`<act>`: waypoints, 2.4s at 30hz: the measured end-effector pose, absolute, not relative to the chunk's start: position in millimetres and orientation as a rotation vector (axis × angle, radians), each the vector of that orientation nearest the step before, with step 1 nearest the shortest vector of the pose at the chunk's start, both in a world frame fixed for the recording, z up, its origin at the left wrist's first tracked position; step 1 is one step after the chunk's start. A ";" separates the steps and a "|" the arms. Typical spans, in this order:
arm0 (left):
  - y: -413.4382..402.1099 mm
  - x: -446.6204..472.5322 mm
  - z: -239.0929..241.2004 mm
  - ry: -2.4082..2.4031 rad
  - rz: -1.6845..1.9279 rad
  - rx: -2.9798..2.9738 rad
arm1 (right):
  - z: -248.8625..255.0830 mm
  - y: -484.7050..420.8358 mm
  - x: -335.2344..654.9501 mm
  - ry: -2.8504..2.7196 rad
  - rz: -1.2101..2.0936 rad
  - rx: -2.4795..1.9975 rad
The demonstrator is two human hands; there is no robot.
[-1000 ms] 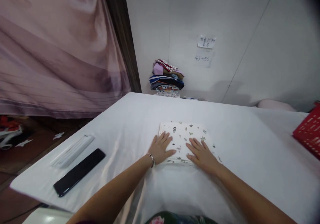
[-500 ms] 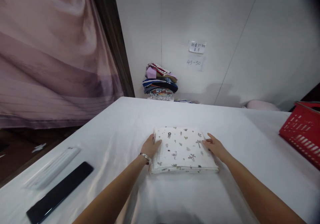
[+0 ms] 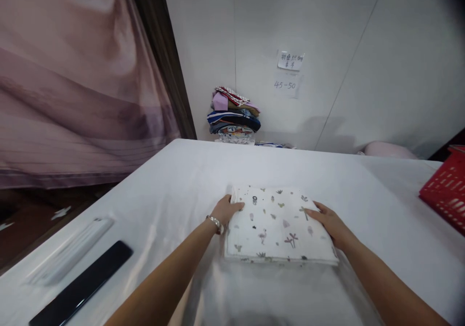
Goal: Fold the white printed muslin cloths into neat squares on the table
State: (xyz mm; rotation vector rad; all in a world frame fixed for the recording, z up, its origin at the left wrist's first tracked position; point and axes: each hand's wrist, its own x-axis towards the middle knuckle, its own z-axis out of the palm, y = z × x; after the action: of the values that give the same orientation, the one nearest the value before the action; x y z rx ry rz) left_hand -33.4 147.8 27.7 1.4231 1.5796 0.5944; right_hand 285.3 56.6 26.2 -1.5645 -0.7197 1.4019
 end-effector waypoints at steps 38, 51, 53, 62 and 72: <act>-13.5 -6.5 23.5 1.002 0.535 0.363 | 47.0 141.9 337.2 -1.465 1.860 -1.874; 25.7 55.7 26.1 0.972 0.578 0.435 | 47.5 66.7 382.0 -0.814 2.166 -1.616; 31.1 61.2 24.1 0.996 0.578 0.432 | 43.8 69.2 379.3 -0.877 2.117 -1.630; 39.3 78.8 26.2 1.106 0.600 0.757 | 23.9 62.7 384.6 -1.065 1.704 -1.710; 46.9 81.9 5.7 0.932 0.892 0.436 | 33.1 50.7 376.7 -1.076 1.885 -1.563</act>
State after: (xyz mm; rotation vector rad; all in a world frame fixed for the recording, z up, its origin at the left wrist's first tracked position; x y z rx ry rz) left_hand 81.9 46.9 5.7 0.4357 0.9321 0.8923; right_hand 376.7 50.7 33.1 -1.5629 -1.0755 1.8848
